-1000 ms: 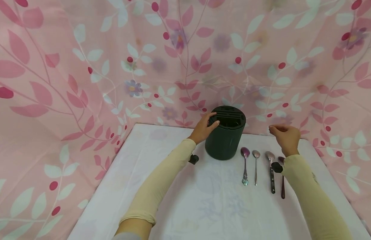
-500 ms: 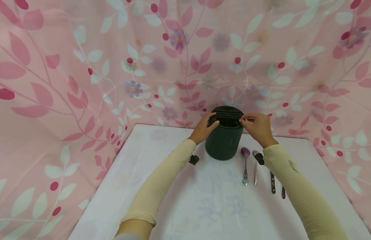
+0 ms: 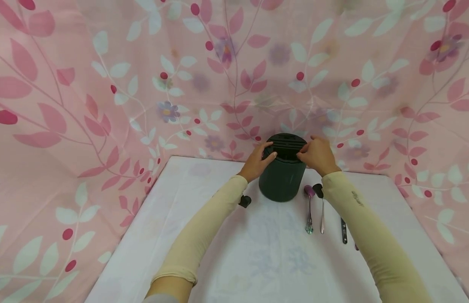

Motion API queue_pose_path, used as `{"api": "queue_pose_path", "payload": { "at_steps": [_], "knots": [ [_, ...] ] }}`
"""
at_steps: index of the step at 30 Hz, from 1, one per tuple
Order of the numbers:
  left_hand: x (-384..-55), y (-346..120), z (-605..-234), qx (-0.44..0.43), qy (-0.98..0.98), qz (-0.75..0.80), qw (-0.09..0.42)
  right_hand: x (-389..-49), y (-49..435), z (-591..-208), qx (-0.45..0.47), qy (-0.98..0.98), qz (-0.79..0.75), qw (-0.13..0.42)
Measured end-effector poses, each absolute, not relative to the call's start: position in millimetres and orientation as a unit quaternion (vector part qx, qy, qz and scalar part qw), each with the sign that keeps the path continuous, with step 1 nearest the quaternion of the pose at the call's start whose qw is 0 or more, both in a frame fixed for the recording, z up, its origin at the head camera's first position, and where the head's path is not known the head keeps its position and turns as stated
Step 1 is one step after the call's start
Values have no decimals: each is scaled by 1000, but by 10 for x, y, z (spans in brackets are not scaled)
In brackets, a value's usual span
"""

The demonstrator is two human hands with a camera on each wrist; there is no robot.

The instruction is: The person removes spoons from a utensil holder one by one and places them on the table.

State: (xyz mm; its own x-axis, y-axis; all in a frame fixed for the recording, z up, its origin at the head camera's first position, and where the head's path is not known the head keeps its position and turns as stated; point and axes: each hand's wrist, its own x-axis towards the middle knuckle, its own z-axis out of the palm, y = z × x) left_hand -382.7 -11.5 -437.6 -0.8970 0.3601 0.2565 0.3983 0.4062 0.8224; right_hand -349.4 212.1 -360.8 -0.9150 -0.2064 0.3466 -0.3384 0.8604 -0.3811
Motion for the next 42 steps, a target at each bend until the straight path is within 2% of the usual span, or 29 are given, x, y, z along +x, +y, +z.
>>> {"api": "queue_pose_path", "payload": {
  "at_steps": [3,6,8,12,16,18,28,34,42],
  "knots": [
    [-3829,-98,-4367,-230,-838,-495,21,-3504,2091,-3529,109,-968,205,97],
    [-3835,-87,-4363,-233,-837,-494,24,-3531,2031,-3501,98,-978,163,87],
    [-3833,-88,-4365,-230,-838,-493,24,-3538,1971,-3518,106,-981,125,108],
    [-3830,-99,-4380,-222,-843,-489,19,-3513,1873,-3589,130,-972,58,188],
    [-3818,-104,-4375,-224,-845,-486,15,-3483,1872,-3592,146,-953,74,257],
    [-3804,-107,-4361,-225,-844,-486,15,-3467,1893,-3549,154,-944,102,273],
    [-3810,-99,-4368,-224,-845,-485,22,-3437,1997,-3511,145,-872,421,202],
    [-3806,-101,-4384,-224,-846,-483,25,-3403,2013,-3525,122,-847,482,186],
    [-3820,-91,-4383,-223,-846,-483,26,-3406,2007,-3556,138,-849,449,242]
  ]
}}
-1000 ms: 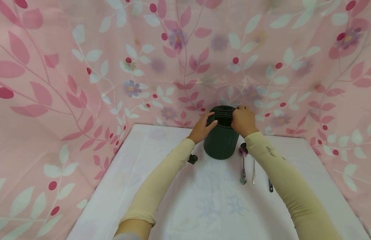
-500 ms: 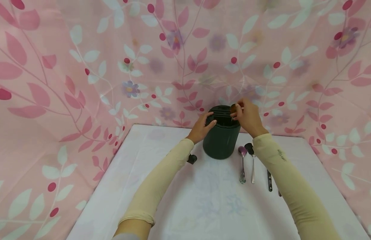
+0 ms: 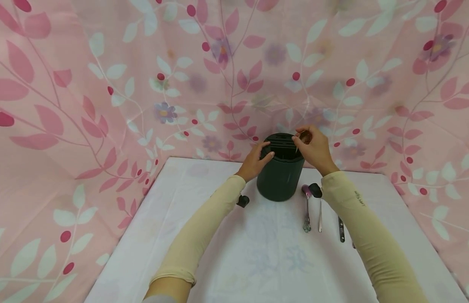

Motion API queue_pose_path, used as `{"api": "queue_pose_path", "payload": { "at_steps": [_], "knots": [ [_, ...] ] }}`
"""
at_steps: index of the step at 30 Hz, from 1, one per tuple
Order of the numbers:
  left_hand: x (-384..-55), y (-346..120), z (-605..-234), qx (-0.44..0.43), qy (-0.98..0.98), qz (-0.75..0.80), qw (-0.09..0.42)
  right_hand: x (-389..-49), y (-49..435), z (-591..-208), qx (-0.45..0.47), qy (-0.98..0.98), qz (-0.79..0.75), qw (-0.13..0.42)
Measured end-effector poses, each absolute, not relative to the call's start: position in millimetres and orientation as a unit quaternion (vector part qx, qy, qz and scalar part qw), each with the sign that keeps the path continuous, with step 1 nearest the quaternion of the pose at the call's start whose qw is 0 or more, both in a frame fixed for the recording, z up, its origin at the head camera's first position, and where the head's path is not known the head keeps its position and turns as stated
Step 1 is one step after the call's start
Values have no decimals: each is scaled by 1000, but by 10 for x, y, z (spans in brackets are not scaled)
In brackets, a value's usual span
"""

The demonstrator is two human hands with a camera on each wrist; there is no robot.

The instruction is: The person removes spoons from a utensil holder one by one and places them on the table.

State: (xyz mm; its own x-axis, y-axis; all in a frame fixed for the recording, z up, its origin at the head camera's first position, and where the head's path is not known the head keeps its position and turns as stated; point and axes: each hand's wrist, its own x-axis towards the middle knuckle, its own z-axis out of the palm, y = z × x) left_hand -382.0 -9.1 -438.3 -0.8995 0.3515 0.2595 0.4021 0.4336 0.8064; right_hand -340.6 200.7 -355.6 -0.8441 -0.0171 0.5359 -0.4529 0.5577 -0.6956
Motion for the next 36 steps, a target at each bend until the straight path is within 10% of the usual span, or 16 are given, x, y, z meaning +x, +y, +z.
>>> {"api": "queue_pose_path", "payload": {
  "at_steps": [7,36],
  "knots": [
    [-3824,-112,-4364,-226,-845,-484,20,-3402,1944,-3412,138,-827,461,290],
    [-3833,-108,-4388,-226,-847,-481,21,-3508,2179,-3579,113,-631,763,84]
  ]
}}
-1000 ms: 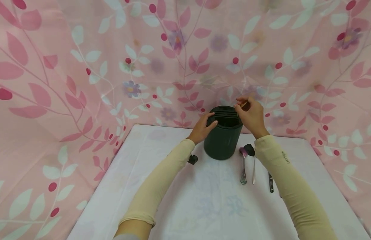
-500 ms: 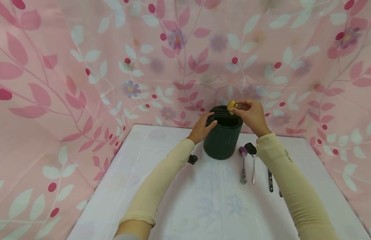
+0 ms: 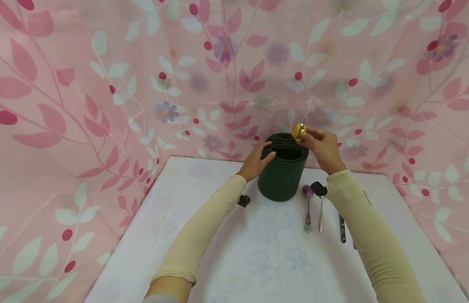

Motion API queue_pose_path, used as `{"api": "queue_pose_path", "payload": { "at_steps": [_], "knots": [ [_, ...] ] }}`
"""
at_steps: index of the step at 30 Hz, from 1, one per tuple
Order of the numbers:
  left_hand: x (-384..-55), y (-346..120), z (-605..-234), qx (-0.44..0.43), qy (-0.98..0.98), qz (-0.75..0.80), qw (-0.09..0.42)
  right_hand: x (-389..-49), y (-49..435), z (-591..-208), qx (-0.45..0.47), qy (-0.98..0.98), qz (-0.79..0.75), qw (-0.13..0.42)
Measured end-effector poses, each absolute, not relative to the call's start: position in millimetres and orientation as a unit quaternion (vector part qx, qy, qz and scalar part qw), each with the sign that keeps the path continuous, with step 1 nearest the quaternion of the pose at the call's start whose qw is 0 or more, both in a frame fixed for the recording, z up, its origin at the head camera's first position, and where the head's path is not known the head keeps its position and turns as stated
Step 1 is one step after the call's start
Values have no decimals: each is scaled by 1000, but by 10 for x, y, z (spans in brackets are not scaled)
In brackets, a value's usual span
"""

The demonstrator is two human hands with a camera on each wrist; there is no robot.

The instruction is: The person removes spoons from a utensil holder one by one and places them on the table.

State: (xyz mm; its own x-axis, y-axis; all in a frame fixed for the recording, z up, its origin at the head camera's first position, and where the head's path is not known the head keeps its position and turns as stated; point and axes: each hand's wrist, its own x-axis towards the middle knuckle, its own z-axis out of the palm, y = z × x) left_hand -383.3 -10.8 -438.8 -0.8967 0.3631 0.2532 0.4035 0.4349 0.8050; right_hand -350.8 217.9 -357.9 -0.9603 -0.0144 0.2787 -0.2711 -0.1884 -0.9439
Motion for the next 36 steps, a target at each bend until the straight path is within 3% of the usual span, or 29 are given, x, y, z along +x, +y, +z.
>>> {"api": "queue_pose_path", "payload": {
  "at_steps": [14,21,36],
  "knots": [
    [-3855,-105,-4398,-229,-846,-481,24,-3478,2172,-3548,109,-600,787,94],
    [-3855,-111,-4408,-233,-844,-483,25,-3472,2190,-3484,118,-564,808,126],
    [-3845,-106,-4395,-234,-841,-488,27,-3365,2334,-3113,109,-459,870,143]
  ]
}}
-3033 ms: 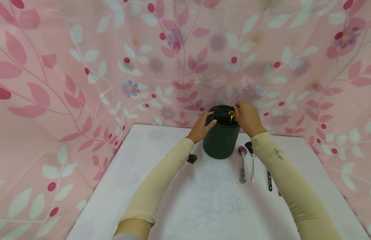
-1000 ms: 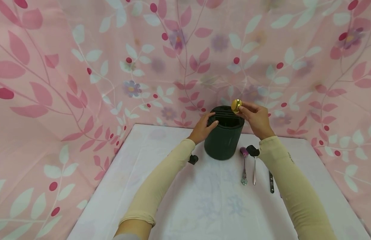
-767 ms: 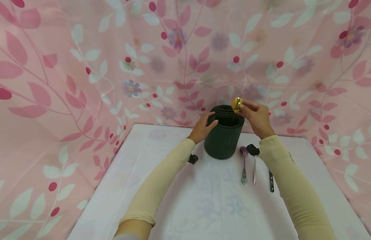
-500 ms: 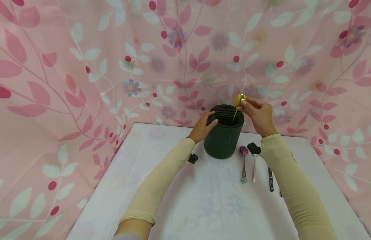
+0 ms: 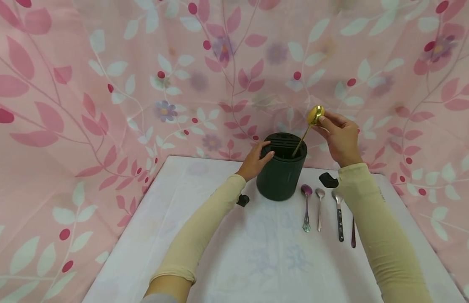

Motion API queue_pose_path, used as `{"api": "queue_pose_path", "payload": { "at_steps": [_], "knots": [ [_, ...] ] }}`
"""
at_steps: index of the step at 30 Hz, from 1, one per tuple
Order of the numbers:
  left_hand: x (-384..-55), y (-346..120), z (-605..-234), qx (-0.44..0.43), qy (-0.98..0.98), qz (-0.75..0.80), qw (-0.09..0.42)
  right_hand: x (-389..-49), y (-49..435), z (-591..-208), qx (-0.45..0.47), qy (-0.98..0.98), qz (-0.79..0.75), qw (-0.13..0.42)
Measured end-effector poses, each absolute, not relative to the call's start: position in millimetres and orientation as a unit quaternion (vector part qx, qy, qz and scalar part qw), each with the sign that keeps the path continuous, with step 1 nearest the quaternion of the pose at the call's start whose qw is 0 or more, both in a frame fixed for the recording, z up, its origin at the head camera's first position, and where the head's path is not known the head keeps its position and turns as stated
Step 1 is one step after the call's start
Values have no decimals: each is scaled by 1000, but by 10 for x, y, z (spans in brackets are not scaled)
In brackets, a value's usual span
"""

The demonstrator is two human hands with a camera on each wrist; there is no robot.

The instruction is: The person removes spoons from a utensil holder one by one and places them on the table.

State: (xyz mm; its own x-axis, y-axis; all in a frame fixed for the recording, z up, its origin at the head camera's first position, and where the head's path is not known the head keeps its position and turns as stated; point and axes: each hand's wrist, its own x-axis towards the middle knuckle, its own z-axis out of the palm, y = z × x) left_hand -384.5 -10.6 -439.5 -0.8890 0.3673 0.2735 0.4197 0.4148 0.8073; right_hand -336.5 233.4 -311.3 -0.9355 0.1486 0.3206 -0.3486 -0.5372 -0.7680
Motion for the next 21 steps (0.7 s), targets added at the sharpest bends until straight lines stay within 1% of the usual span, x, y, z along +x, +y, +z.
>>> {"api": "queue_pose_path", "payload": {
  "at_steps": [4,11,21],
  "knots": [
    [-3847,-118,-4400,-234,-840,-489,29,-3379,2389,-3012,98,-435,883,147],
    [-3832,-114,-4411,-236,-844,-481,24,-3348,2537,-2901,87,-387,907,139],
    [-3848,-126,-4411,-236,-841,-486,25,-3290,2739,-2838,70,-350,922,147]
  ]
}}
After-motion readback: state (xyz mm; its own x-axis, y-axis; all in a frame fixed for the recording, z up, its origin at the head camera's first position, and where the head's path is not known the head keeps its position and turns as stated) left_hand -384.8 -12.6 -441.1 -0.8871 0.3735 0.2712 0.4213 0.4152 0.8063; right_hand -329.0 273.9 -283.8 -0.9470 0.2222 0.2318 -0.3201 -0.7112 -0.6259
